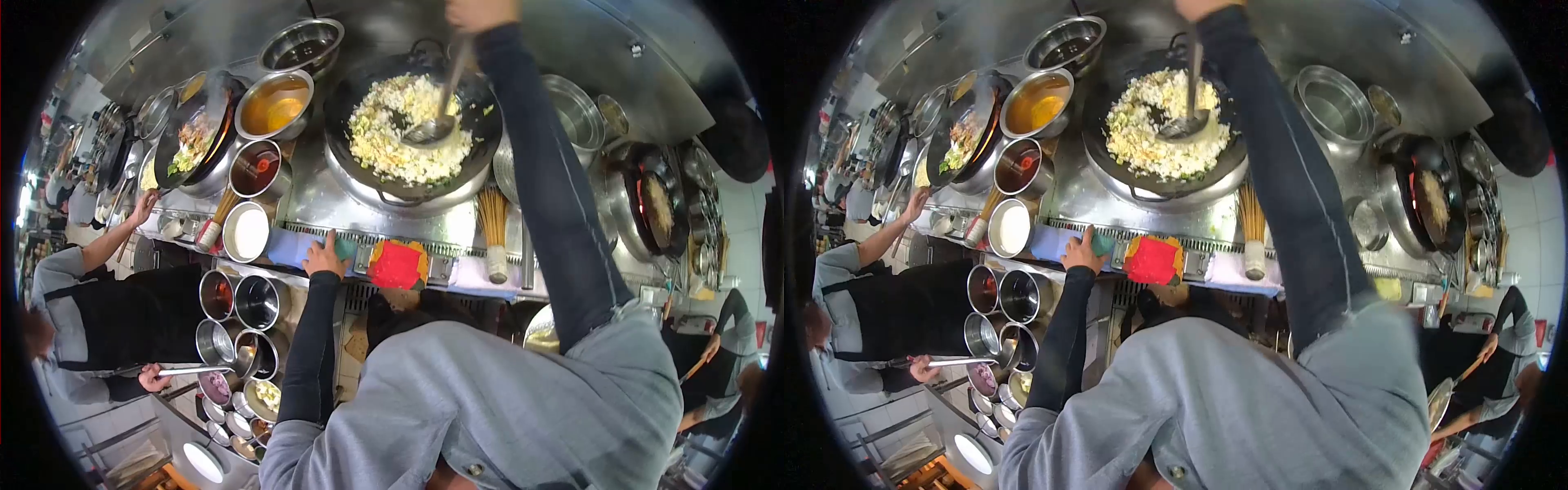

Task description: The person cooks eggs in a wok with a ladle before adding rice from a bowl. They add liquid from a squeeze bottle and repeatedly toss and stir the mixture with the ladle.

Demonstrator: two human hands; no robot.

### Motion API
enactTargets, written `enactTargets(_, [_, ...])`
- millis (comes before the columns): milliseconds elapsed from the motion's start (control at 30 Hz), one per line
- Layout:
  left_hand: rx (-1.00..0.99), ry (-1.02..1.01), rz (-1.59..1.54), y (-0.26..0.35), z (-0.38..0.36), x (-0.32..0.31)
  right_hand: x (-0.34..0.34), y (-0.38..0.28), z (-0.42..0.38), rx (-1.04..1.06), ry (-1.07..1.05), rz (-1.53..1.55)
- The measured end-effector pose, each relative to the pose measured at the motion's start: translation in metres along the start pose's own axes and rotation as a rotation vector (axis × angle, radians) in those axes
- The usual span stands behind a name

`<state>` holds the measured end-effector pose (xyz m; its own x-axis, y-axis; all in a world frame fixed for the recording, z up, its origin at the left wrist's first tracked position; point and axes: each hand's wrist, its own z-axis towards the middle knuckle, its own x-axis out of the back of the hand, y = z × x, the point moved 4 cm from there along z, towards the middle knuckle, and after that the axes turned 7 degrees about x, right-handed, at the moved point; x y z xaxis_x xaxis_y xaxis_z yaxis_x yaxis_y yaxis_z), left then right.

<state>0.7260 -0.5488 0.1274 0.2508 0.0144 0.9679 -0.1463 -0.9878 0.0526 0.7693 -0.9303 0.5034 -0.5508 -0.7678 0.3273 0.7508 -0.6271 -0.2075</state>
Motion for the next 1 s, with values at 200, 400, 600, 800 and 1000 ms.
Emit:
enactTargets(200, [-0.599,0.322,-0.25,0.065,-0.06,0.031,-0.008,-0.041,-0.06,-0.605,0.405,0.188])
enactTargets(400, [-0.828,0.296,0.075,0.095,-0.082,-0.074,0.008,-0.102,-0.086,-0.331,0.41,0.021])
enactTargets(600, [-0.715,-0.311,-0.446,0.076,-0.069,-0.046,0.074,-0.046,-0.073,-0.5,0.809,0.169])
enactTargets(800, [0.162,-0.703,-2.272,0.053,-0.061,0.048,0.008,0.014,-0.058,-0.652,0.464,0.508])
enactTargets(1000, [-0.323,-0.488,-2.421,0.081,-0.042,0.107,-0.039,-0.048,-0.073,-0.437,0.349,0.632])
